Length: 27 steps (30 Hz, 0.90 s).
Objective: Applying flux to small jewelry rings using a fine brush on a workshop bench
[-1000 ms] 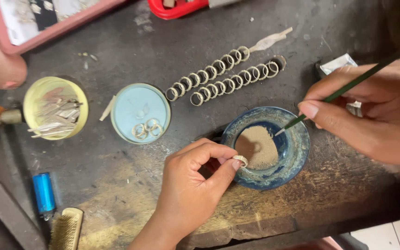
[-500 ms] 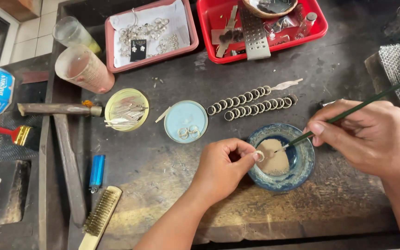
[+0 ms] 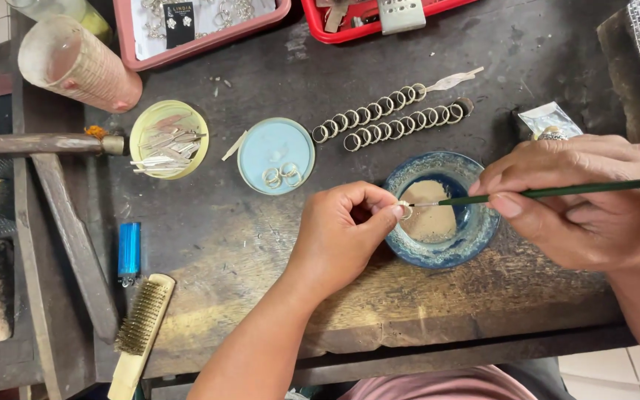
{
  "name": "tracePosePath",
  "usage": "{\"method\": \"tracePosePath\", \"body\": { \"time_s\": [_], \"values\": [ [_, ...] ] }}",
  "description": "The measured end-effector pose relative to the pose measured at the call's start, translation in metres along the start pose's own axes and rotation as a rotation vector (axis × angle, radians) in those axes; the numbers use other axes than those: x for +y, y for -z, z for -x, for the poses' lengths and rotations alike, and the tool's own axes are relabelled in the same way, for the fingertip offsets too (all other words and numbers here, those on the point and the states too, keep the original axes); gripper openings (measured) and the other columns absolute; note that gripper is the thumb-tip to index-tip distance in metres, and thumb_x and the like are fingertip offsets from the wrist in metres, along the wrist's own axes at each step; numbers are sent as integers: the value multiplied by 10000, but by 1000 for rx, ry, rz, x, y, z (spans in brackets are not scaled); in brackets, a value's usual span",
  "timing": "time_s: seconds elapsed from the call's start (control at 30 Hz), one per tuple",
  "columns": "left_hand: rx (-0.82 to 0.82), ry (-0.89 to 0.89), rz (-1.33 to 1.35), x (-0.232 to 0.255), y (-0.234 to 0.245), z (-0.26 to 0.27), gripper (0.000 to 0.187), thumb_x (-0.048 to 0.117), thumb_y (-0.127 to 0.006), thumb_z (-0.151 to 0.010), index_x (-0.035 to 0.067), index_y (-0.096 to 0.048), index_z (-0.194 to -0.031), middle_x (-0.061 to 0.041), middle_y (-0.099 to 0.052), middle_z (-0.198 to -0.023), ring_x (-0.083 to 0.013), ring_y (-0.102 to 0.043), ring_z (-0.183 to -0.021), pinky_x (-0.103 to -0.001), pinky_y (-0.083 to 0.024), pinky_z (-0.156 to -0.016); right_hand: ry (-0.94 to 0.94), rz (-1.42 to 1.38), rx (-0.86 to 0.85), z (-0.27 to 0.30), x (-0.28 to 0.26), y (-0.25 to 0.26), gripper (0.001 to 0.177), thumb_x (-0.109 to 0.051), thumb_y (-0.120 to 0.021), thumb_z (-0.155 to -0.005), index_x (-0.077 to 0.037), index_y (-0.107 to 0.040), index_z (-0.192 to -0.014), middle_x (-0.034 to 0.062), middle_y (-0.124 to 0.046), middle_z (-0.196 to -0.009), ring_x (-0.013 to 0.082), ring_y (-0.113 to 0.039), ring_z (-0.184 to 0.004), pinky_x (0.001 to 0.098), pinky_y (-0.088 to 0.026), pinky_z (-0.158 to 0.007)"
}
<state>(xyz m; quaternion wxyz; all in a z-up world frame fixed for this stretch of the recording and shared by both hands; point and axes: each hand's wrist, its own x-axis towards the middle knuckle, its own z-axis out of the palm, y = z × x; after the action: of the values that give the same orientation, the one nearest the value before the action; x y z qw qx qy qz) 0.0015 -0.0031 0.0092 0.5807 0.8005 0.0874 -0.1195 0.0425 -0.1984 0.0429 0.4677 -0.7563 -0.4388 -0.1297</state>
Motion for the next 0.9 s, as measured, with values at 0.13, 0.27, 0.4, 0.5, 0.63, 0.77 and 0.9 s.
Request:
{"method": "tracePosePath", "body": {
  "time_s": [0.13,0.27,0.4,0.5,0.63,0.77,0.9],
  "values": [
    [4,-18,-6,-1,-1,0,59,151,-635,-724,127,-665,-679,66,-628,-618,-11,-479,-543,-187,-396,-516,-1,23,-25,-1,-2,0,53,40,-562,-722,84,-541,-741,166,-604,-667,236,-654,-611,273,-529,-533],
    [13,-36,-18,-1,-1,-1,66,156,-634,-723,130,-666,-672,72,-621,-602,-6,-471,-534,-188,-389,-507,3,67,-45,-1,-2,1,47,24,-559,-747,67,-546,-756,156,-617,-696,226,-656,-635,265,-503,-520],
    [13,-47,-32,-4,-2,-1,56,160,-635,-718,136,-667,-679,73,-626,-610,-7,-473,-535,-188,-391,-508,32,61,-59,-1,-2,1,56,25,-560,-745,63,-535,-778,147,-616,-694,213,-651,-627,263,-516,-544],
    [18,-74,-18,-6,-2,-1,49,157,-634,-719,134,-665,-689,68,-634,-625,-6,-484,-548,-185,-400,-517,18,96,-72,0,-2,1,44,23,-543,-755,60,-550,-733,135,-604,-667,228,-650,-632,267,-478,-503],
    [17,-56,-28,-2,-1,-1,59,159,-633,-719,134,-662,-673,73,-622,-607,-6,-468,-535,-187,-387,-506,23,15,-33,2,3,0,38,23,-532,-745,58,-519,-744,145,-595,-643,216,-647,-601,259,-516,-518],
    [27,-70,-28,-4,-2,-1,46,154,-647,-716,134,-666,-680,73,-628,-613,-4,-473,-533,-183,-391,-499,35,55,-62,0,-1,1,45,27,-543,-748,71,-534,-751,163,-607,-680,227,-646,-615,270,-503,-523],
    [25,-59,-35,-4,-2,-1,58,159,-649,-720,133,-663,-670,75,-618,-600,-5,-465,-529,-187,-387,-494,19,89,-70,-2,-3,1,69,9,-525,-757,59,-544,-714,139,-603,-660,226,-642,-605,270,-488,-509]
  ]
}}
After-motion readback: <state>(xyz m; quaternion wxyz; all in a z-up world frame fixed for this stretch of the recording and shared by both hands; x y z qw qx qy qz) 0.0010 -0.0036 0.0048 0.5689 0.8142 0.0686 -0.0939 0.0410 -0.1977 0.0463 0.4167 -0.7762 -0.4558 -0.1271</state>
